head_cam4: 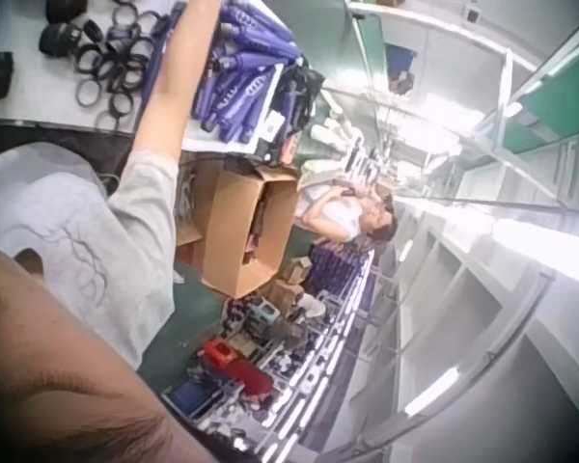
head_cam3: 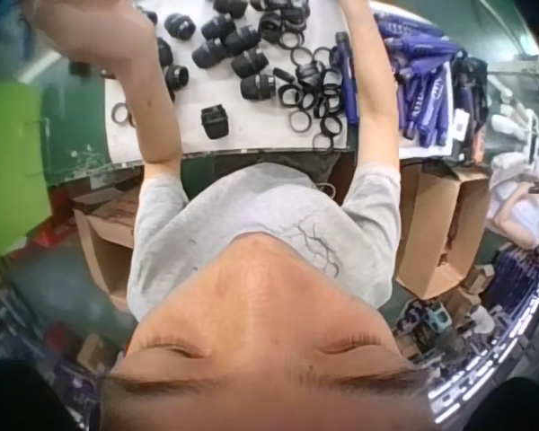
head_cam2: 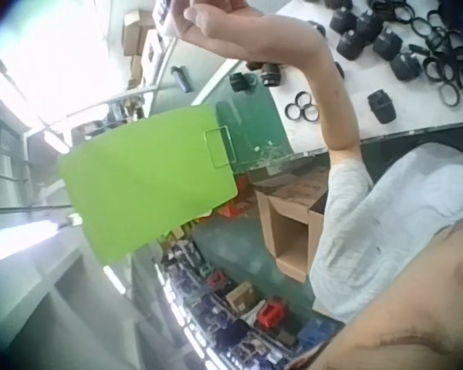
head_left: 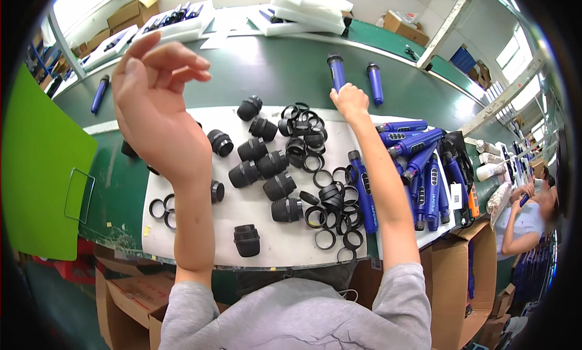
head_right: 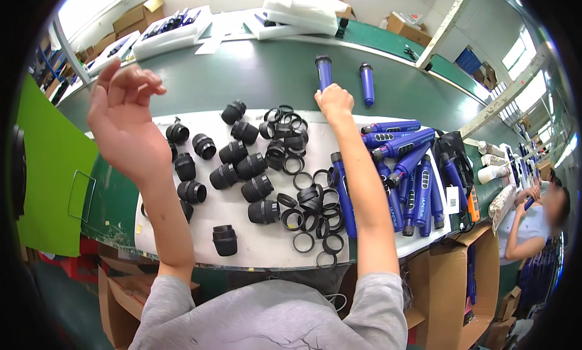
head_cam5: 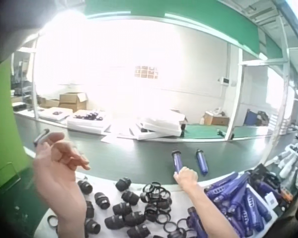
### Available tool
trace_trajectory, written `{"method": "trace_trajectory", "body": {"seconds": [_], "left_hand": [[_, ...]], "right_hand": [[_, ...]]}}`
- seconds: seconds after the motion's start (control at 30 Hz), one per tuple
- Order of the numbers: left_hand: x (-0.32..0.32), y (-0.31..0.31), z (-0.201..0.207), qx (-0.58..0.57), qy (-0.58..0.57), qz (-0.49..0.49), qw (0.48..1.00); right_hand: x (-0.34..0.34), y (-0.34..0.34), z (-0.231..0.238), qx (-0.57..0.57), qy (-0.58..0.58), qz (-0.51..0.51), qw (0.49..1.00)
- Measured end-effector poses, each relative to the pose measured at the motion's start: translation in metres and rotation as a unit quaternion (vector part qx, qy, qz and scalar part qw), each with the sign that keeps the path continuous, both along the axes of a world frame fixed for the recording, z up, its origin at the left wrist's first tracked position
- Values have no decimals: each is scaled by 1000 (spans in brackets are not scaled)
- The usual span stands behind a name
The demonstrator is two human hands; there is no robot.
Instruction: The person assembles black cylindrical components onto blue cylindrical bodies. They pick up the black parts from a table, align them with the blue bodies, and screw them on by hand. The person repeats this process for multiple units, placing the finished assemblies on the table.
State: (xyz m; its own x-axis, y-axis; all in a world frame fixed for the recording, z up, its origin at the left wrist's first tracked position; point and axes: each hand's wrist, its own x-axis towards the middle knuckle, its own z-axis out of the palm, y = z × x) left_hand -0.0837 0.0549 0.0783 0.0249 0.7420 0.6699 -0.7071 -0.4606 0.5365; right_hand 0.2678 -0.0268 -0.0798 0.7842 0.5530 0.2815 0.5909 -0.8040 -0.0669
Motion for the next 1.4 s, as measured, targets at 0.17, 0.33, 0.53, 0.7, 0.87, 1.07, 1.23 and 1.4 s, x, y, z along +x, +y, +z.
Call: {"method": "trace_trajectory", "body": {"seconds": [0.17,0.33,0.53,0.7,0.87,1.07,1.23,1.4], "left_hand": [[3,-5,1,5,16,11,1000],[3,-5,-1,8,23,-7,1000],[-2,0,-3,22,48,-13,999],[-3,-2,-3,21,42,-26,999],[0,-16,1,26,51,-55,997],[-21,-58,6,107,65,-95,988],[-8,-75,-26,139,320,-135,928],[5,-79,-75,4,533,-304,789]], "right_hand": [[19,4,-12,16,8,-54,998],[11,-5,2,-17,48,-28,998],[-30,-60,60,-72,-28,50,996],[-42,-161,90,-267,-46,51,961],[-28,-230,74,-187,-57,150,969],[-44,-241,90,-88,-180,213,956],[-119,-208,106,132,-37,237,962],[-195,-151,92,239,229,286,899]]}}
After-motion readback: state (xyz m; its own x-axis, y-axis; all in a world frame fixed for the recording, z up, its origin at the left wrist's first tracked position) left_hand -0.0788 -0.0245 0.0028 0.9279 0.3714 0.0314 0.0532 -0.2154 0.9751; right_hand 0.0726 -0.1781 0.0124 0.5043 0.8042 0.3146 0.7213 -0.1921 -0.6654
